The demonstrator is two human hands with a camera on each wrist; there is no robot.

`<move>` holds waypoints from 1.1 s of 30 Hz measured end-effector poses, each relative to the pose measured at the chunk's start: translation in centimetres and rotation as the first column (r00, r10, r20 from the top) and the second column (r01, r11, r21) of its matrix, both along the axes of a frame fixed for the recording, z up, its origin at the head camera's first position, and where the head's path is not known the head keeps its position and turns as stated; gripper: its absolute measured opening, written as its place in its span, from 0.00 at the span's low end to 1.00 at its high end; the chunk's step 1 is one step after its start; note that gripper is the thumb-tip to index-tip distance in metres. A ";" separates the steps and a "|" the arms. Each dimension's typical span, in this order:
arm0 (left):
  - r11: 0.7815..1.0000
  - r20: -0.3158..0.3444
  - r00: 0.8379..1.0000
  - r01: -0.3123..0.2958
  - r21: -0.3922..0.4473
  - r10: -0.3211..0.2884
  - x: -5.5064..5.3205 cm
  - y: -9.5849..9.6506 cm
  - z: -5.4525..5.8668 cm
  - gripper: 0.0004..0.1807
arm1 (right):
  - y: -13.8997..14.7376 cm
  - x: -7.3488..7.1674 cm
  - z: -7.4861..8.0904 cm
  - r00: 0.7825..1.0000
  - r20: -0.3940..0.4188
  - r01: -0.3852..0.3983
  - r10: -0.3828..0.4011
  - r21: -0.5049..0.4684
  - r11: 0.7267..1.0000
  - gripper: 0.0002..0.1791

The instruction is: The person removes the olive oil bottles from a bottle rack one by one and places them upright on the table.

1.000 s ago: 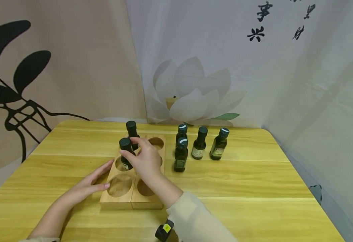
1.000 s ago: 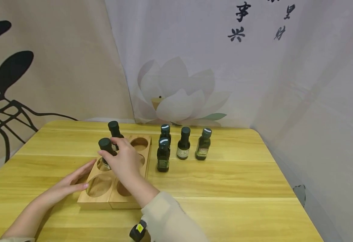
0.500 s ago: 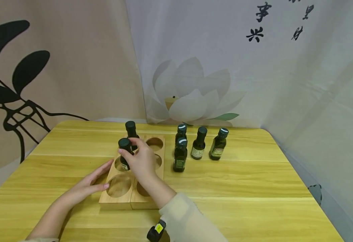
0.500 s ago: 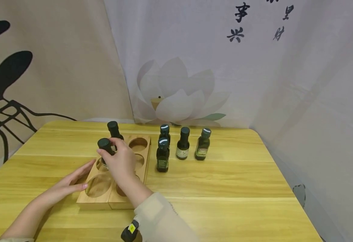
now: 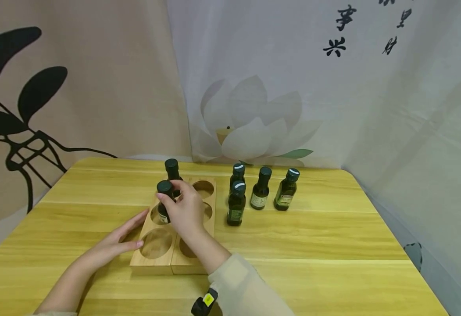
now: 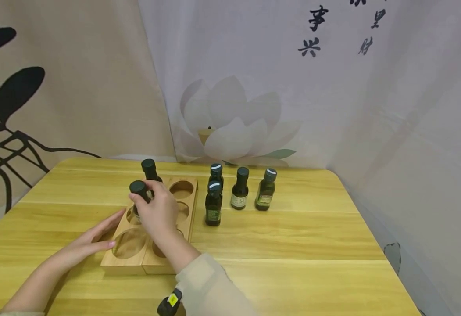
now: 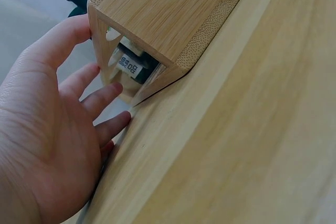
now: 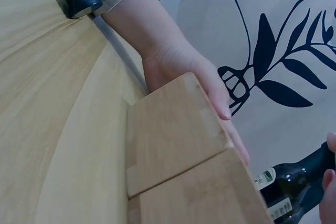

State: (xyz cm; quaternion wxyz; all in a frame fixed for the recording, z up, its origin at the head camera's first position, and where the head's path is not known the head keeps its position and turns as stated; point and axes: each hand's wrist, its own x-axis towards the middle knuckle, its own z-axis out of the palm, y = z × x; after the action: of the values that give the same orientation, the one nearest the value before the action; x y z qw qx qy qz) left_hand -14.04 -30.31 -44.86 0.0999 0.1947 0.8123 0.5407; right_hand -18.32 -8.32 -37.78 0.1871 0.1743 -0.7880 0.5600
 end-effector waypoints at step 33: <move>1.000 -0.006 1.000 -0.010 -0.002 0.010 0.2 0.2 0.3 0.40 | 6.3 2.2 5.0 0.958 -0.253 -0.179 0.132 -0.170 0.969 0.16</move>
State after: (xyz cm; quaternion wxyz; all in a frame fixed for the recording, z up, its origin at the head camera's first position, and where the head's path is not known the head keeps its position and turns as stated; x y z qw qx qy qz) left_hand -13.84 -30.07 -44.58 0.0951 0.1920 0.8142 0.5397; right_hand -16.13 -1.98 -32.74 0.2521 0.2837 -0.6860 0.6207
